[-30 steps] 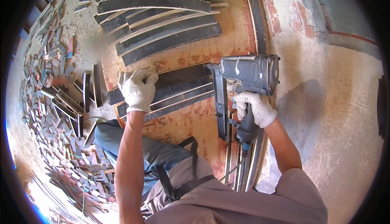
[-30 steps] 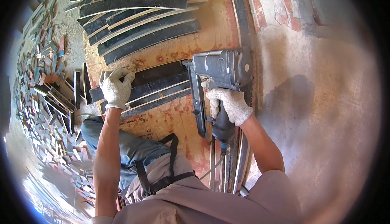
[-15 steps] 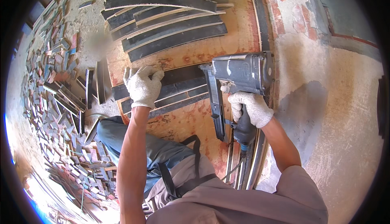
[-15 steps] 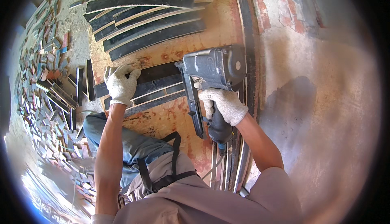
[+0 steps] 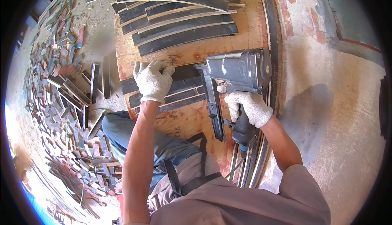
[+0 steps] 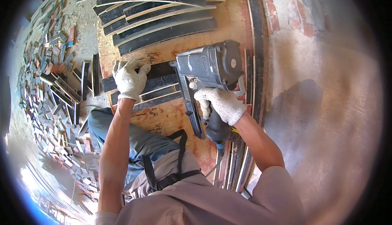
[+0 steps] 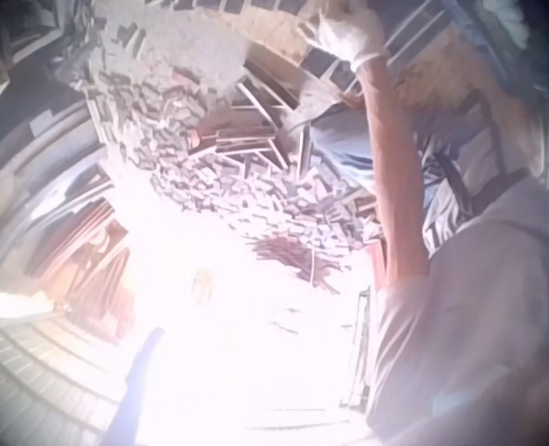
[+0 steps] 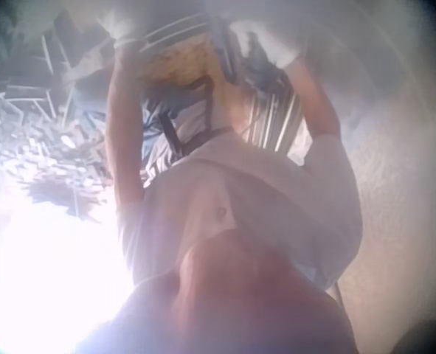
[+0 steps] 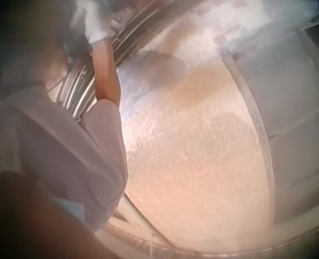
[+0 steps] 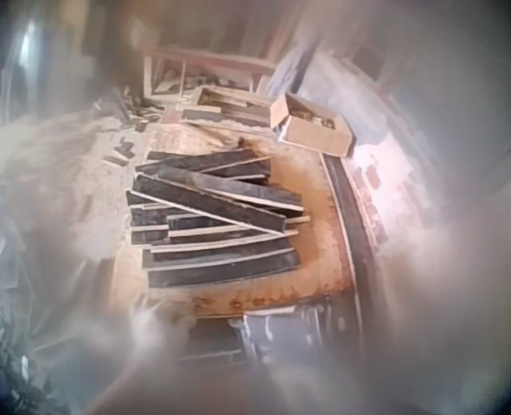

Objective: The person sits on the floor and repeatedly places thin wooden planks onto a larger wooden board, then uses a nail gun to fasten them in place. The person handles the planks one at a time, aligning them before nailing.

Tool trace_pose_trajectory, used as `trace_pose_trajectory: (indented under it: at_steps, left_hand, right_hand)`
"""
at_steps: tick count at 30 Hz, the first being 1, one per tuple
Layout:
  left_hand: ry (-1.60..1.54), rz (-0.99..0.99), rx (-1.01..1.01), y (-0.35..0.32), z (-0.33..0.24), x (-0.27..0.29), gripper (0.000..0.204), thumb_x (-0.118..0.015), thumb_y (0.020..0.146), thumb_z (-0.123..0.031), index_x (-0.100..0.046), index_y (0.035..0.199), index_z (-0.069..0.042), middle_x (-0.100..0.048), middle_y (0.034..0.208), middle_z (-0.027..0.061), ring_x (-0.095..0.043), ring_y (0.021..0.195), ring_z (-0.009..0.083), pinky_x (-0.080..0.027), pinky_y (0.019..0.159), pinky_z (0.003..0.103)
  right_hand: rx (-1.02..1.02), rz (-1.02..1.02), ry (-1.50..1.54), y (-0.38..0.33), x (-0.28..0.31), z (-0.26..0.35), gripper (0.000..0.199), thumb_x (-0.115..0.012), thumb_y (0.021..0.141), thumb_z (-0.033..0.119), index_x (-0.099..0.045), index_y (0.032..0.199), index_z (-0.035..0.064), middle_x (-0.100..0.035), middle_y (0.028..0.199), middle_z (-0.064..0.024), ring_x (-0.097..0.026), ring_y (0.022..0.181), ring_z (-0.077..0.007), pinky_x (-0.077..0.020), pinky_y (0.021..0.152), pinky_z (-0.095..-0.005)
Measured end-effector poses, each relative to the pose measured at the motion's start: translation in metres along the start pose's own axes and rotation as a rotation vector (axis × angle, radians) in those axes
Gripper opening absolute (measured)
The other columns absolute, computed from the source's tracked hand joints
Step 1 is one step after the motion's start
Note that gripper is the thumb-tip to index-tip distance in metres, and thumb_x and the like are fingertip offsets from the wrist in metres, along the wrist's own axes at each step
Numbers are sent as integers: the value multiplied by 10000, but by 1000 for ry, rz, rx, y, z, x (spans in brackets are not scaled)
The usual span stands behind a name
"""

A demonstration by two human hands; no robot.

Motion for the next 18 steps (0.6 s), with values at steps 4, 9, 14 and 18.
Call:
trace_pose_trajectory:
  at_steps: [4,9,14,18]
  left_hand:
    - [-12,10,20,0,-2,3,156,-735,827,-327,-785,820,-179,-751,845,0,-629,934,258,-295,1153,454]
    - [75,-125,-35,-4,12,14,297,-741,848,-416,-786,945,-139,-750,1047,54,-624,1084,280,-281,1174,477]
    - [331,166,657,-10,89,69,658,-497,981,-635,-719,1111,-29,-718,1073,230,-665,1043,372,-492,919,529]
    - [-629,176,1068,-22,117,44,529,-590,930,-427,-691,1106,61,-722,894,186,-732,788,269,-594,646,396]
  right_hand:
    - [11,-31,-68,-4,-4,8,317,-622,890,90,-662,1184,-24,-543,605,-31,-534,454,-168,-471,469,-308]
    - [53,-4,29,6,7,-11,347,-637,910,118,-662,1229,-15,-578,635,-49,-527,445,-157,-468,433,-298]
    - [46,-39,16,4,11,-20,362,-632,927,135,-638,1252,-24,-556,629,-42,-538,482,-163,-478,476,-321]
    - [51,-22,-10,0,9,-17,412,-587,915,107,-623,1298,-41,-512,606,-34,-508,486,-157,-482,501,-331]
Point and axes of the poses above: each hand's wrist, its own y-axis towards the middle knuckle, its own x-axis out of the back of the hand, z = x × y, the point moved 4 cm from there along y, towards the middle knuckle
